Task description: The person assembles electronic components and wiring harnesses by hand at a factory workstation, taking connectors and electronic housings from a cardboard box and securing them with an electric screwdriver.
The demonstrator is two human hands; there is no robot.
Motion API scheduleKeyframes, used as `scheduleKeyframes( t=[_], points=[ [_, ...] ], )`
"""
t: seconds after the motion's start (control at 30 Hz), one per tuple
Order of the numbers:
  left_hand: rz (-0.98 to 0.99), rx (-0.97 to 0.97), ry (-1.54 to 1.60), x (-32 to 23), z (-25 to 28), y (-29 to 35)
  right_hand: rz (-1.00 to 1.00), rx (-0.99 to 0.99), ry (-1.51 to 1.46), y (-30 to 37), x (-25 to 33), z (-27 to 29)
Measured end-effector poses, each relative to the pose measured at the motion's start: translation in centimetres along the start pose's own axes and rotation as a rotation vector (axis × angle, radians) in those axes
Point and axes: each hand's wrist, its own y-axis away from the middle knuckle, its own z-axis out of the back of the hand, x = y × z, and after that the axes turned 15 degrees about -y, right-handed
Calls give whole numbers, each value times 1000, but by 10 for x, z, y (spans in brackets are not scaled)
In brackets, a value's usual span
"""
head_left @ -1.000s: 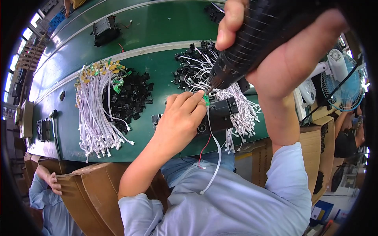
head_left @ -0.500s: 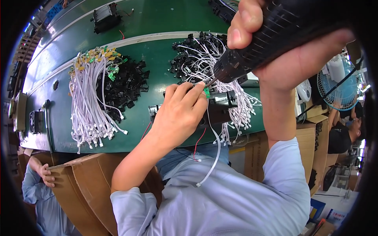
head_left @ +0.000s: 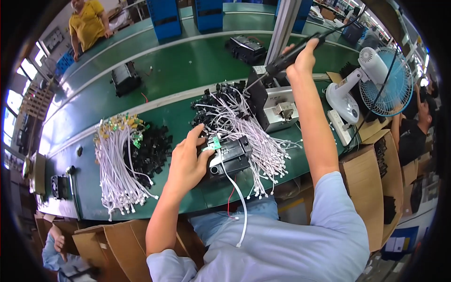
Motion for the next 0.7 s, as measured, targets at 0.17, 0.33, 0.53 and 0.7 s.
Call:
scheduleKeyframes(
  t=[0.17, 0.33, 0.53, 0.7],
  points=[
    [-103, 132, -203, -12, 18, 3, 90, -158, -18, -28, -10, 54],
    [-224, 87, -636, -30, 7, 25, 261, 135, 212, 65, 18, 93],
    [-247, 141, -245, -49, 67, 13, -520, 1261, 584, 192, 36, 81],
    [-406, 36, -13, -47, 151, -50, -576, 1324, 789, 158, 43, -38]
  ],
)
